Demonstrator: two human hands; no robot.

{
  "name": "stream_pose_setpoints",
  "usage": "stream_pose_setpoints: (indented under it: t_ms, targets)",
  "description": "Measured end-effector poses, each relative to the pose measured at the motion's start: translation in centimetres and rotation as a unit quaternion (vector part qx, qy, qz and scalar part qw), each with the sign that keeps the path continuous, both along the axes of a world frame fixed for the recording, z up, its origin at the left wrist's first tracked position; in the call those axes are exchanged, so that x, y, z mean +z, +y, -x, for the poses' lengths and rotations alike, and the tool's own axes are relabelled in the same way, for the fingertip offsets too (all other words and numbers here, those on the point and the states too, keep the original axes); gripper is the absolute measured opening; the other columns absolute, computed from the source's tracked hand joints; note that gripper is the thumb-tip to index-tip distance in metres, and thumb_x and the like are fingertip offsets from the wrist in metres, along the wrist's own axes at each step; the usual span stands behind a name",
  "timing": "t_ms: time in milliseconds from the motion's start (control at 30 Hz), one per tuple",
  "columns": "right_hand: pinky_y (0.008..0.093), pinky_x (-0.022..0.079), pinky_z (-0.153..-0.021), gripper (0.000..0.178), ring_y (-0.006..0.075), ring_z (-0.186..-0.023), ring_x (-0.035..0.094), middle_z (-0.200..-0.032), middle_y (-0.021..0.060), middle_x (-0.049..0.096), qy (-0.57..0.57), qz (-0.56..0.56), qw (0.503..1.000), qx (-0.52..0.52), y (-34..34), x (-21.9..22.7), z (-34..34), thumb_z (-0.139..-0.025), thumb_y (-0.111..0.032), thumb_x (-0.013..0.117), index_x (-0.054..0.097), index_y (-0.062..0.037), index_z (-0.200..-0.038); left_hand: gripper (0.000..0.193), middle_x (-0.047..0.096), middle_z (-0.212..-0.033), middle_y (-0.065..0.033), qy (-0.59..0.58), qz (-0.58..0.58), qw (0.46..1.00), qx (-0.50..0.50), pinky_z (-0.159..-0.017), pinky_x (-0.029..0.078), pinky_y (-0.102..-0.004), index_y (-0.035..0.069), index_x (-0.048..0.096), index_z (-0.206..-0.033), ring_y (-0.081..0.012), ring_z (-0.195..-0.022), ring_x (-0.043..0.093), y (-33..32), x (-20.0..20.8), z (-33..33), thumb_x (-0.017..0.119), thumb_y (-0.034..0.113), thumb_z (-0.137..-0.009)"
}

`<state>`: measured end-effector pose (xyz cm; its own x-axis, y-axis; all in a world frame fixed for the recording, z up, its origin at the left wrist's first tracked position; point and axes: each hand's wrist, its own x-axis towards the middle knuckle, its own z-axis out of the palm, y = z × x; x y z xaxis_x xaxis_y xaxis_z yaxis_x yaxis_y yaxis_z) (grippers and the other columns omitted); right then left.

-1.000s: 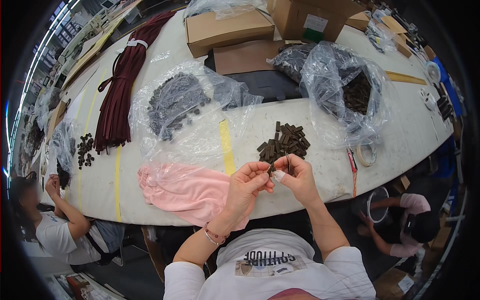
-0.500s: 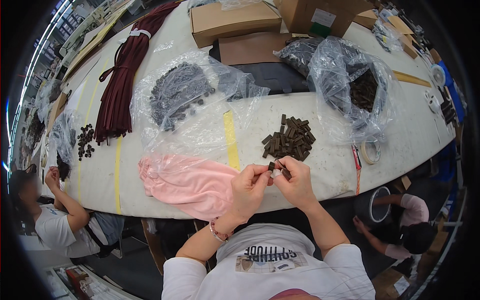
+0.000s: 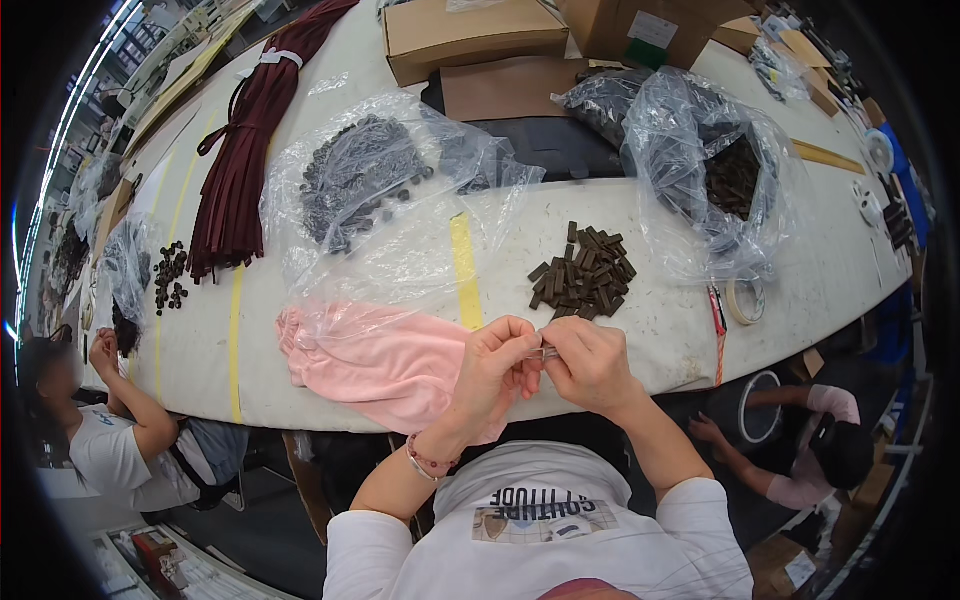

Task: The person assembles small hardware components by picking up plastic pieces and inserting metal pins into them using tweezers and their hands.

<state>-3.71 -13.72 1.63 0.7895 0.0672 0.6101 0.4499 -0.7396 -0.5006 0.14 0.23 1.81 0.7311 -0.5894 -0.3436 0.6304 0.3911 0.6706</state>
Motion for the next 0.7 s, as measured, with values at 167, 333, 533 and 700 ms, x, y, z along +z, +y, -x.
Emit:
stream_pose_setpoints:
  t_ms: [167,333,533,700]
  targets:
    - [0.0294,0.043,-0.044,0.020,0.0206,-0.055,0.057,-0.070,0.0073,0.056,0.017,0.002,1.000,0.014,0.1,-0.1,0.1,-0.060,-0.001,0.060,0.055,-0.0028,-0.079,0.011,0.053,-0.059,-0.0065,0.024,0.025,0.999,-0.035,-0.034,0.039,-0.0205,0.001,0.050,-0.079,-0.0104,-0.041,0.051,0.5,-1.1,-0.5,0.050,0.011,-0.082]
    - [0.0297,0.043,-0.043,0.018,0.0217,-0.054,0.056,-0.070,0.0077,0.056,0.003,0.020,1.000,0.003,0.1,-0.1,0.1,-0.060,-0.001,0.060,0.054,-0.0028,-0.077,0.011,0.055,-0.064,-0.0048,0.015,0.032,0.999,-0.024,-0.038,0.038,-0.0183,0.002,0.052,-0.079,-0.0084,-0.045,0.051,0.4,-0.9,-0.2,0.054,0.011,-0.083]
    - [0.0235,0.038,-0.041,0.015,0.0106,-0.049,0.052,-0.064,0.0060,0.055,0.085,-0.142,0.986,0.015,0.2,-0.4,0.3,-0.063,0.006,0.055,0.052,-0.0003,-0.076,0.007,0.055,-0.066,-0.0039,-0.024,0.030,0.998,-0.046,-0.040,0.039,-0.0173,0.001,0.050,-0.085,-0.0070,-0.047,0.051,0.6,-1.0,0.1,0.053,0.007,-0.083]
    - [0.0164,0.032,-0.043,0.016,0.0014,-0.052,0.042,-0.064,-0.0003,0.052,0.209,-0.290,0.933,0.038,-0.1,-0.1,0.4,-0.063,0.007,0.050,0.053,0.0009,-0.078,0.007,0.051,-0.066,-0.0011,-0.171,-0.054,0.982,-0.061,-0.042,0.037,-0.0160,0.000,0.046,-0.088,-0.0026,-0.049,0.046,1.0,-1.6,0.6,0.050,0.003,-0.084]
